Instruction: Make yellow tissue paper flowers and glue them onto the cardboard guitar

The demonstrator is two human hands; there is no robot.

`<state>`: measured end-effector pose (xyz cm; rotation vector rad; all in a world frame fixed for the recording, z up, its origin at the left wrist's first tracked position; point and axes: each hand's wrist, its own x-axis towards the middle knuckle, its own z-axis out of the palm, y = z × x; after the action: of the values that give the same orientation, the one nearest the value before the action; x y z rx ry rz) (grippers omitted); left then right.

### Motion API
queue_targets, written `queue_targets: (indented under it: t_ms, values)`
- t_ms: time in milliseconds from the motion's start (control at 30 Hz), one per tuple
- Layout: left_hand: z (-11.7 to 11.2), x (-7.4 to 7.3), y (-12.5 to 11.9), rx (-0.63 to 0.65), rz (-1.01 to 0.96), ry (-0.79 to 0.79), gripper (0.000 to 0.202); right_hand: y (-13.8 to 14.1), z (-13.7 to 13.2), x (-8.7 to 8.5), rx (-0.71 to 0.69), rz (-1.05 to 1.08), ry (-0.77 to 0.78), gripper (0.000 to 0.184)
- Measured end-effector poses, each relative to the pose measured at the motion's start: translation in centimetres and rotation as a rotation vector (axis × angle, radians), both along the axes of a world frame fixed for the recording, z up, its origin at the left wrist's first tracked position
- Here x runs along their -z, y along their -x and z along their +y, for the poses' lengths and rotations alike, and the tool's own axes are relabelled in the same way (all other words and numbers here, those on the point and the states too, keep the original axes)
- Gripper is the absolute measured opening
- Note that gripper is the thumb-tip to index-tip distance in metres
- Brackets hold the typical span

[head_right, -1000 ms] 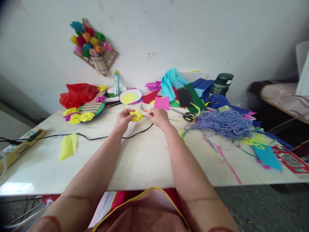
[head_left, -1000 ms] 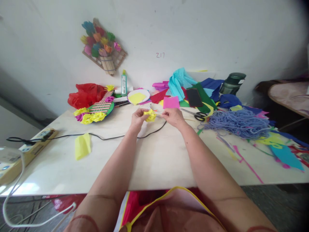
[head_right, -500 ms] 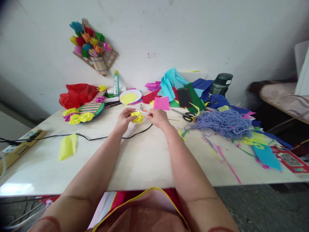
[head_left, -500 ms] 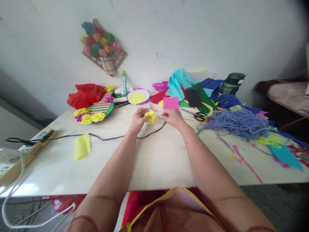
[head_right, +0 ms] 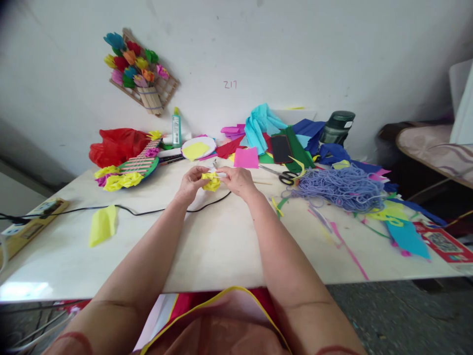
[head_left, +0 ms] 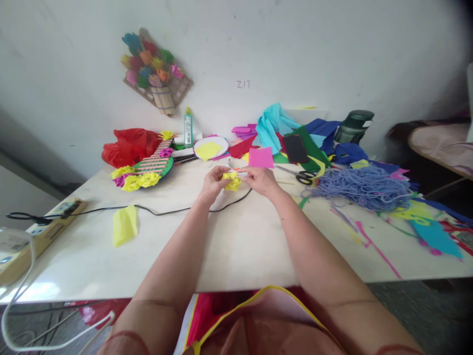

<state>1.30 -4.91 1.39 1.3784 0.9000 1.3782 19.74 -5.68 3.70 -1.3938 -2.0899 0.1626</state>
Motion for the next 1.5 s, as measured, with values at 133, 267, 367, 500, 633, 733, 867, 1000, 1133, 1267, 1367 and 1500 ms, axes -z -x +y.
queue_targets:
  t_ms: [133, 267, 367, 500, 633, 733, 867, 1000, 1133, 1267, 1367, 1500]
  values:
    - [-0.1, -0.2, -0.1, 0.009, 0.007, 0.022, 0.038, 0.2, -0.1, 0.1, -0.074, -0.068, -0.072, 0.033]
    - [0.0, -0.3, -0.1, -0.011, 0.012, 0.038, 0.033, 0.3, -0.1, 0.3, -0.077, -0.176, -0.110, 0.034]
    - [0.0, -0.3, -0.1, -0.028, 0.017, 0.051, 0.030, 0.3, -0.1, 0.2, -0.079, -0.217, -0.114, 0.034]
    - [0.1, -0.2, -0.2, -0.046, 0.023, 0.056, 0.029, 0.3, -0.3, 0.0, -0.090, -0.266, -0.115, 0.035]
    - [0.1, -0.1, -0.1, -0.065, 0.029, 0.082, 0.028, 0.4, -0.6, -0.4, -0.085, -0.343, -0.109, 0.037]
    - [0.1, -0.1, -0.1, -0.064, 0.027, 0.099, 0.027, 0.5, -0.8, -0.6, -0.095, -0.379, -0.122, 0.041]
    - [0.0, -0.2, 0.0, -0.061, 0.022, 0.114, 0.027, 0.6, -1.1, -0.8, -0.108, -0.423, -0.161, 0.044]
    - [0.0, -0.3, 0.0, -0.066, 0.008, 0.133, 0.027, 1.0, -1.4, -1.1, -0.119, -0.466, -0.182, 0.044]
    - [0.0, -0.3, 0.0, -0.072, 0.000, 0.143, 0.027, 1.2, -1.8, -1.5, -0.121, -0.481, -0.164, 0.042]
    - [0.1, -0.2, 0.0, -0.069, -0.013, 0.145, 0.028, 1.2, -1.7, -1.3, -0.112, -0.451, -0.165, 0.040]
    - [0.2, -0.1, 0.0, -0.077, -0.023, 0.147, 0.028, 0.9, -1.3, -0.9, -0.089, -0.407, -0.155, 0.036]
    - [0.6, 0.3, 0.2, -0.117, -0.042, 0.143, 0.032, 0.3, -0.6, -0.5, -0.017, -0.337, -0.104, 0.032]
